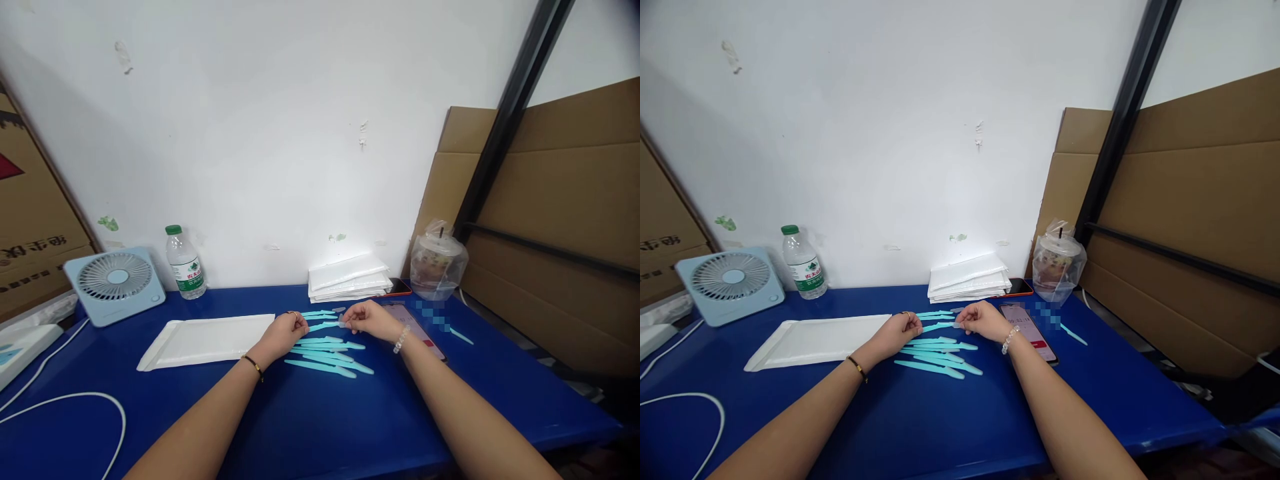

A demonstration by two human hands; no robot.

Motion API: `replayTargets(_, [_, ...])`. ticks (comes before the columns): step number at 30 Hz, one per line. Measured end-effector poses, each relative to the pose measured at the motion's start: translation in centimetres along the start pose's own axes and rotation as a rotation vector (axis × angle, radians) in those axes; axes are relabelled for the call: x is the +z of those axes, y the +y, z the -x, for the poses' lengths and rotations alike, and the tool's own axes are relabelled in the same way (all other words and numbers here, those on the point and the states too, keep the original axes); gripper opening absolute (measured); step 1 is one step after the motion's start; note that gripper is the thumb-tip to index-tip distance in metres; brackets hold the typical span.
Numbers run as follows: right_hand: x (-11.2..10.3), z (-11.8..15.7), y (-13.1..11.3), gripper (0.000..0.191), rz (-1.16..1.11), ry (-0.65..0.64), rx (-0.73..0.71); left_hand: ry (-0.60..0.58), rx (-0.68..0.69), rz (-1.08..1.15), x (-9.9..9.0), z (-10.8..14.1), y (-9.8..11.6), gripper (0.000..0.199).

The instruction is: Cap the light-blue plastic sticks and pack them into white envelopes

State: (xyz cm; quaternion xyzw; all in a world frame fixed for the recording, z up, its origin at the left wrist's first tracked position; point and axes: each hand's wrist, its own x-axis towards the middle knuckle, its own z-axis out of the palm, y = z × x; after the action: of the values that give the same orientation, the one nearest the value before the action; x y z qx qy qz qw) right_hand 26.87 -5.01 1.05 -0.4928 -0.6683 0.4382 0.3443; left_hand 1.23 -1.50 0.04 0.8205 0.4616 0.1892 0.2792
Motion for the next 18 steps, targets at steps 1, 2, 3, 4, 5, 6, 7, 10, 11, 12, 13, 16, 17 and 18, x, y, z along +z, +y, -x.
replayTargets(1, [0.1,0.0,-0.1,0.037,-0.008,-0.005,-0.003,0.001,0.004,0.005,0.1,0.0,0.0,0.025])
replayTargets(2, [0.3,0.0,-0.1,0.037,-0.017,-0.011,-0.007,0.003,0.009,0.011,0.1,0.0,-0.1,0.026])
replayTargets(3, [0.4,0.0,-0.2,0.037,-0.024,-0.019,-0.010,0.002,0.017,0.017,0.2,0.0,0.0,0.027])
replayTargets(4, [0.6,0.0,-0.2,0.036,-0.029,-0.028,-0.015,0.002,0.026,0.022,0.3,0.0,0.0,0.027])
replayTargets(5, [0.8,0.0,-0.3,0.035,-0.032,-0.041,-0.016,0.001,0.037,0.025,0.4,0.0,0.1,0.027])
replayTargets(6, [0.9,0.1,-0.3,0.034,-0.028,-0.064,-0.016,-0.005,0.046,0.028,0.5,0.1,0.2,0.027])
replayTargets(7, [0.9,0.1,-0.3,0.033,-0.017,-0.093,-0.018,-0.022,0.052,0.031,0.5,0.2,0.3,0.027])
replayTargets(10, [0.6,0.1,0.0,0.027,0.109,-0.090,-0.056,-0.043,0.071,0.002,0.4,0.4,0.7,0.030])
replayTargets(11, [0.4,0.0,0.1,0.023,0.197,-0.033,-0.086,-0.014,0.093,-0.032,0.2,0.4,0.9,0.031])
replayTargets(12, [0.2,-0.1,0.4,0.019,0.299,0.039,-0.122,0.031,0.118,-0.079,0.1,0.5,0.9,0.031])
replayTargets(13, [0.0,-0.2,0.6,0.016,0.403,0.104,-0.157,0.078,0.141,-0.132,-0.1,0.5,1.0,0.029])
replayTargets(16, [-0.2,-0.5,1.2,0.023,0.615,0.140,-0.236,0.123,0.147,-0.263,-0.4,0.3,0.7,0.028])
replayTargets(17, [-0.1,-0.7,1.4,0.024,0.647,0.120,-0.249,0.115,0.135,-0.290,-0.5,0.2,0.6,0.028])
replayTargets(18, [0.0,-0.8,1.5,0.022,0.671,0.105,-0.256,0.109,0.125,-0.309,-0.5,0.1,0.5,0.028])
